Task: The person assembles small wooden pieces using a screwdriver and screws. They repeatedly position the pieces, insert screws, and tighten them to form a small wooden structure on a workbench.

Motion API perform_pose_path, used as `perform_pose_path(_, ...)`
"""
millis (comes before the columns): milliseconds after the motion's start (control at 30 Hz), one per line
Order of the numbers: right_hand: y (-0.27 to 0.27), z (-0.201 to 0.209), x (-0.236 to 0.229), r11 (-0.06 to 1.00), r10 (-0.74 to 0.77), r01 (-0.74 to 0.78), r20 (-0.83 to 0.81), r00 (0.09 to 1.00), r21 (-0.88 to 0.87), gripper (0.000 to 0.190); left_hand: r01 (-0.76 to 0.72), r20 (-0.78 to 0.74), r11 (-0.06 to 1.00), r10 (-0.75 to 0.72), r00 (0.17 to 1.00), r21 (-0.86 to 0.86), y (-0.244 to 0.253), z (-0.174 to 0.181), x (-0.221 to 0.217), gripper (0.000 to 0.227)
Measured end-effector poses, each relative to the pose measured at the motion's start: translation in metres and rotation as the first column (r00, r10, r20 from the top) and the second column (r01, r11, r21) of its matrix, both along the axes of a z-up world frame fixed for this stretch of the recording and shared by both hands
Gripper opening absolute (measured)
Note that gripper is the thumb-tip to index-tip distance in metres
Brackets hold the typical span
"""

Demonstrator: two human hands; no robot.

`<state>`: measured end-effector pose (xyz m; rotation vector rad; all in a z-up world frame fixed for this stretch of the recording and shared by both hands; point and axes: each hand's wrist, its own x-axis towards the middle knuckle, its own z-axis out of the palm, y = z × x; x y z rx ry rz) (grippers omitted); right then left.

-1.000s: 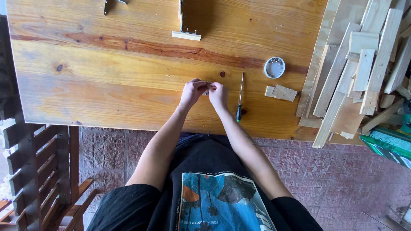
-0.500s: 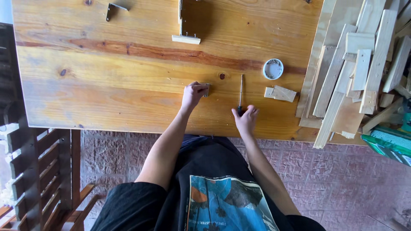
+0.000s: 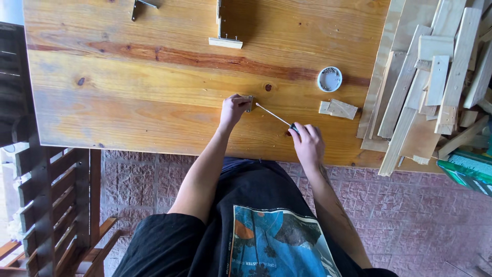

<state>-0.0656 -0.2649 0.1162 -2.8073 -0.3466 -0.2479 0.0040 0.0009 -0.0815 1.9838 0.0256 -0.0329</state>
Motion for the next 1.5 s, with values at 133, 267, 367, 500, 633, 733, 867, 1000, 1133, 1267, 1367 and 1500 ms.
perform_pose_path(133,0.008,-0.008,0.011,0.998,0.059,-0.059,0.042,0.997,-0.017,0.025,0.001,-0.001,1.0,-0.001,1.0,-0.013,0.0,0.001,0.0,0.014)
perform_pose_path(267,0.015,-0.011,0.018,0.994,0.103,-0.102,0.041,0.994,-0.036,0.025,-0.003,0.002,1.0,0.003,1.0,0.013,0.0,0.001,0.001,0.013)
perform_pose_path(367,0.019,-0.011,0.022,0.99,0.133,-0.131,0.031,0.991,-0.05,0.025,-0.003,-0.002,1.0,0.003,1.0,0.018,0.001,0.002,0.0,0.013)
perform_pose_path(500,0.019,-0.007,0.028,0.986,0.158,-0.158,-0.013,0.987,-0.05,0.024,0.001,-0.002,1.0,-0.001,1.0,0.01,0.001,-0.007,0.001,0.014)
perform_pose_path(633,0.024,-0.002,0.035,0.977,0.19,-0.191,-0.02,0.982,-0.093,0.024,-0.011,-0.012,1.0,0.011,1.0,0.019,0.0,-0.007,0.002,0.013)
perform_pose_path(733,0.03,0.009,0.045,0.966,0.229,-0.232,-0.045,0.972,-0.11,0.022,-0.005,-0.005,1.0,0.005,1.0,0.023,0.001,-0.005,0.002,0.013)
perform_pose_path(867,0.048,0.04,0.069,0.925,0.314,-0.352,-0.232,0.921,-0.143,0.022,0.0,-0.003,1.0,0.0,1.0,0.004,0.001,-0.003,0.001,0.014)
perform_pose_path(1000,0.059,0.041,0.091,0.83,0.501,-0.547,-0.283,0.818,-0.109,0.012,0.003,0.011,1.0,-0.003,1.0,-0.005,0.002,0.0,0.001,0.015)
perform_pose_path(1133,0.069,0.04,0.101,0.852,0.49,-0.524,-0.371,0.789,0.013,0.01,-0.006,0.001,1.0,0.006,1.0,-0.01,0.0,-0.003,0.0,0.014)
perform_pose_path(1267,0.077,0.046,0.111,0.864,0.44,-0.5,-0.398,0.805,-0.055,0.009,-0.014,0.013,1.0,0.014,1.0,0.005,-0.001,0.001,0.001,0.013)
perform_pose_path(1367,0.081,0.048,0.116,0.883,0.42,-0.469,-0.421,0.804,-0.014,0.01,-0.018,0.006,1.0,0.018,1.0,-0.006,-0.001,-0.004,-0.002,0.015)
perform_pose_path(1500,0.079,0.048,0.12,0.882,0.428,-0.47,-0.435,0.792,0.013,0.009,-0.024,-0.002,1.0,0.024,1.0,-0.008,-0.001,-0.006,-0.001,0.015)
